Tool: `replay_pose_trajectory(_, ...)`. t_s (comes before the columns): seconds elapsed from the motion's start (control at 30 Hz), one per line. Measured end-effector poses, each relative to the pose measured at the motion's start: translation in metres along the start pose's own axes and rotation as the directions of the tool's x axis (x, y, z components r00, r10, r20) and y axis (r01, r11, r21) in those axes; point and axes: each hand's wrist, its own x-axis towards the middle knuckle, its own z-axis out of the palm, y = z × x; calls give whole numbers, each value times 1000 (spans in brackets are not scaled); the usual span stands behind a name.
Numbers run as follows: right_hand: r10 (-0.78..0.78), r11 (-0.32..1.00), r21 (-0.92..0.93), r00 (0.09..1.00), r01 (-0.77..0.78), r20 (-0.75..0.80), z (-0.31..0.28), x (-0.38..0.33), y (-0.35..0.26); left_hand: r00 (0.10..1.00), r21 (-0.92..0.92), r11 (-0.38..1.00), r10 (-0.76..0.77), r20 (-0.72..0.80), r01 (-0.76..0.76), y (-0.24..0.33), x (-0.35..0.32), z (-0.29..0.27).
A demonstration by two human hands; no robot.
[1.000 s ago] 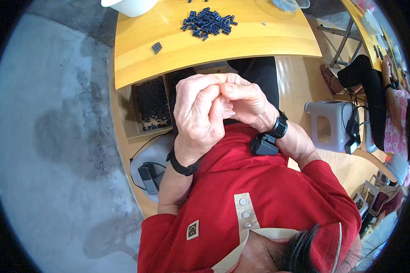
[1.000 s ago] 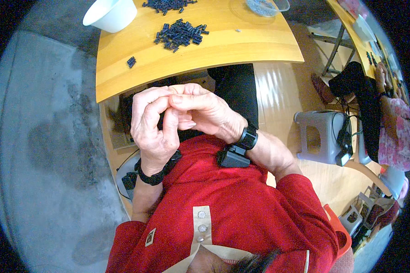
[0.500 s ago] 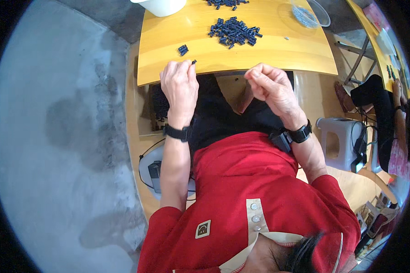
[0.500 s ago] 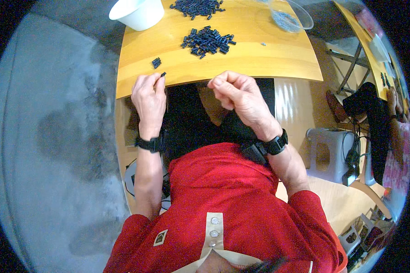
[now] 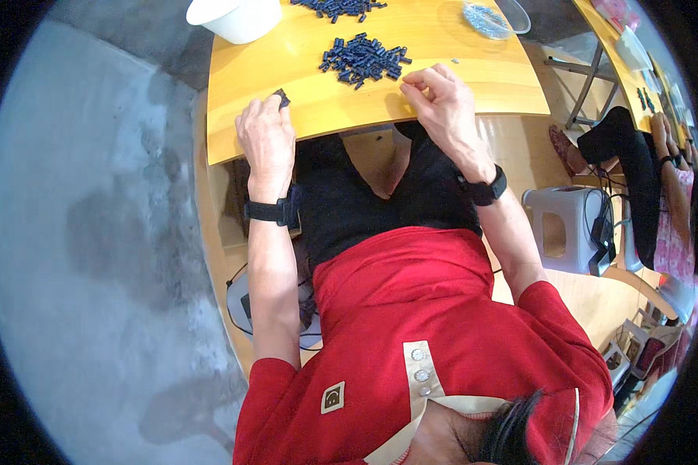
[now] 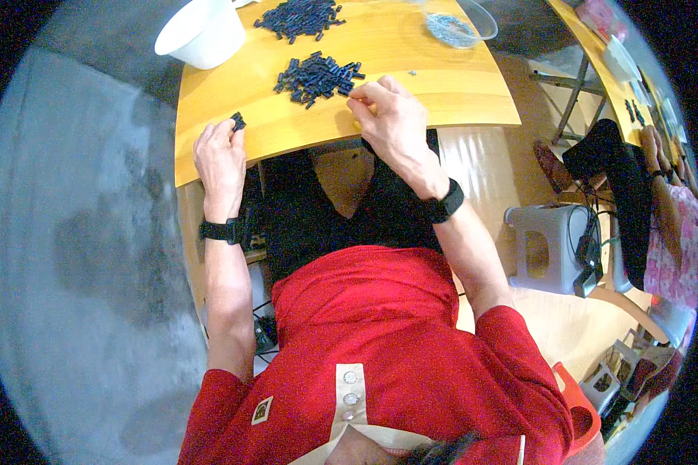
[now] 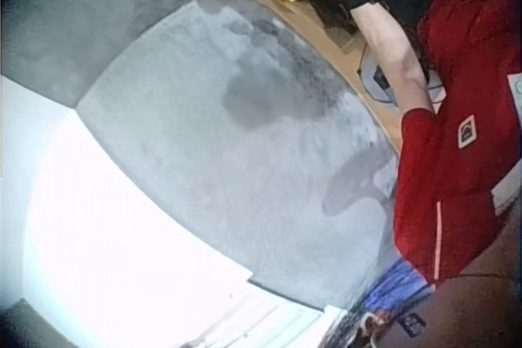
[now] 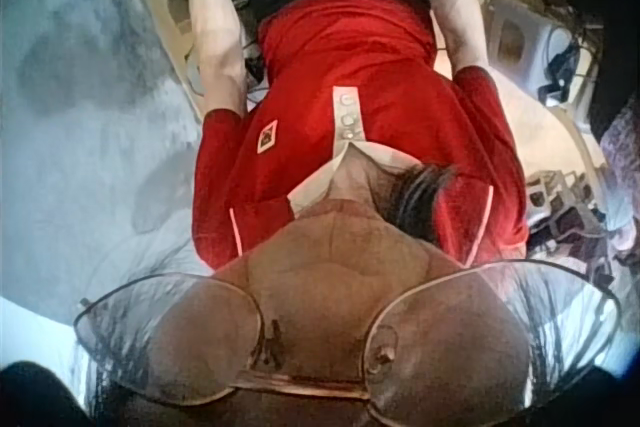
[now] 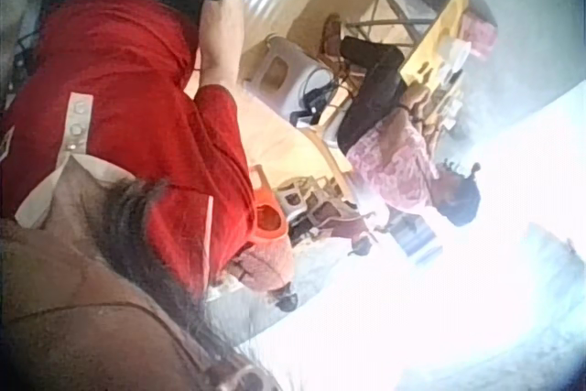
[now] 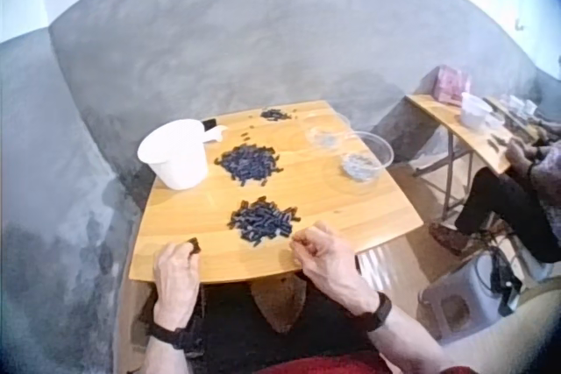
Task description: Manually assembling small blue plastic components at a workstation by joining them together.
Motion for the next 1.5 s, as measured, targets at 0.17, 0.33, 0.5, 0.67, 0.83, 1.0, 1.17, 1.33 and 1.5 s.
replay_pose_trajectory(0.17,-96,985,-145,995,90,-31,17,9,6,999,23,1000,18,-37,-17,12,-12,-11)
replay_pose_trajectory(0.33,-117,972,-207,993,115,0,22,10,9,997,-50,999,17,-70,-20,33,-30,-22)
replay_pose_trajectory(0.5,-75,962,-259,996,83,42,21,8,8,998,-251,968,5,-67,-21,67,-37,-36)
replay_pose_trajectory(0.67,100,983,126,968,-132,231,-4,-2,-9,997,-568,820,-82,-3,66,89,-43,-49)
replay_pose_trajectory(0.83,15,345,764,817,-545,576,-45,-31,-42,990,-729,670,-116,84,140,109,-40,-70)
replay_pose_trajectory(1.0,-57,233,842,858,-486,511,-52,-49,-54,981,-837,511,-111,161,195,127,-41,-85)
replay_pose_trajectory(1.17,-55,281,860,888,-425,456,-52,-55,-54,995,-846,524,-57,84,102,133,-43,-86)
replay_pose_trajectory(1.33,-7,332,861,912,-385,410,-54,-57,-63,996,-818,569,-78,49,85,138,-44,-86)
replay_pose_trajectory(1.5,65,344,803,866,-486,496,-57,-56,-64,993,-636,764,71,-91,-113,138,-48,-77)
